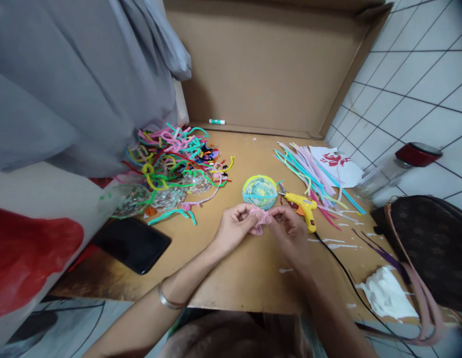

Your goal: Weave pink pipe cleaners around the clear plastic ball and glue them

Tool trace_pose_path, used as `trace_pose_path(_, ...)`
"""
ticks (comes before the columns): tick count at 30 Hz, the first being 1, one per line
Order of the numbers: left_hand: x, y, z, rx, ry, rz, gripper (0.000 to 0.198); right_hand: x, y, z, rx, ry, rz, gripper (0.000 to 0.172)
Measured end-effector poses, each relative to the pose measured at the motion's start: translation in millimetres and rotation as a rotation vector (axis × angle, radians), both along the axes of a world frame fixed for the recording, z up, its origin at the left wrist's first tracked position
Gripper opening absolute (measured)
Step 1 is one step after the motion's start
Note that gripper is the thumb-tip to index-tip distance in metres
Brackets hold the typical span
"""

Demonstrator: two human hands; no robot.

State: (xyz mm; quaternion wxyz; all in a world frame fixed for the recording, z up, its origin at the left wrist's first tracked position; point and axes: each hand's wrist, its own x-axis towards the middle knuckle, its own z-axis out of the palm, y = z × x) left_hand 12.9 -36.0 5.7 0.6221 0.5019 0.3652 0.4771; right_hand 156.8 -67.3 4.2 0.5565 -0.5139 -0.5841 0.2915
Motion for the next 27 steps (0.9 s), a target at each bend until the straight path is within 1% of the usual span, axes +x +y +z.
trace_pose_path(5,0.0,1.0,-0.6,0.005,-0.007,-0.033,0.037,0.7,0.2,-1.2,0.027,-0.01,-0.005,0.01)
trace_pose_path(11,0.0,1.0,2.0,-0.006,0.015,-0.08,0.041,0.0,0.6,1.7,0.077,-0.021,-0.004,0.009)
trace_pose_path(16,0.6,0.0,2.9,-0.031,0.033,-0.08,0.041,0.4,-0.1,4.0,0.058,0.0,0.0,0.009)
trace_pose_path(18,0.0,0.3,1.9,-0.039,0.04,-0.078,0.04,2.5,0.2,2.5,0.011,0.05,0.046,0.013)
trace_pose_path(23,-2.7,2.7,1.0,-0.088,0.003,-0.074,0.035,10.0,4.4,-8.8,-0.204,0.318,0.21,0.023)
trace_pose_path(25,-2.9,3.6,1.8,-0.101,-0.024,-0.065,0.034,11.6,6.4,-12.2,-0.252,0.361,0.299,0.027)
trace_pose_path(27,-2.7,4.2,2.6,-0.094,-0.042,-0.049,0.033,12.3,7.8,-13.0,-0.277,0.382,0.36,0.028)
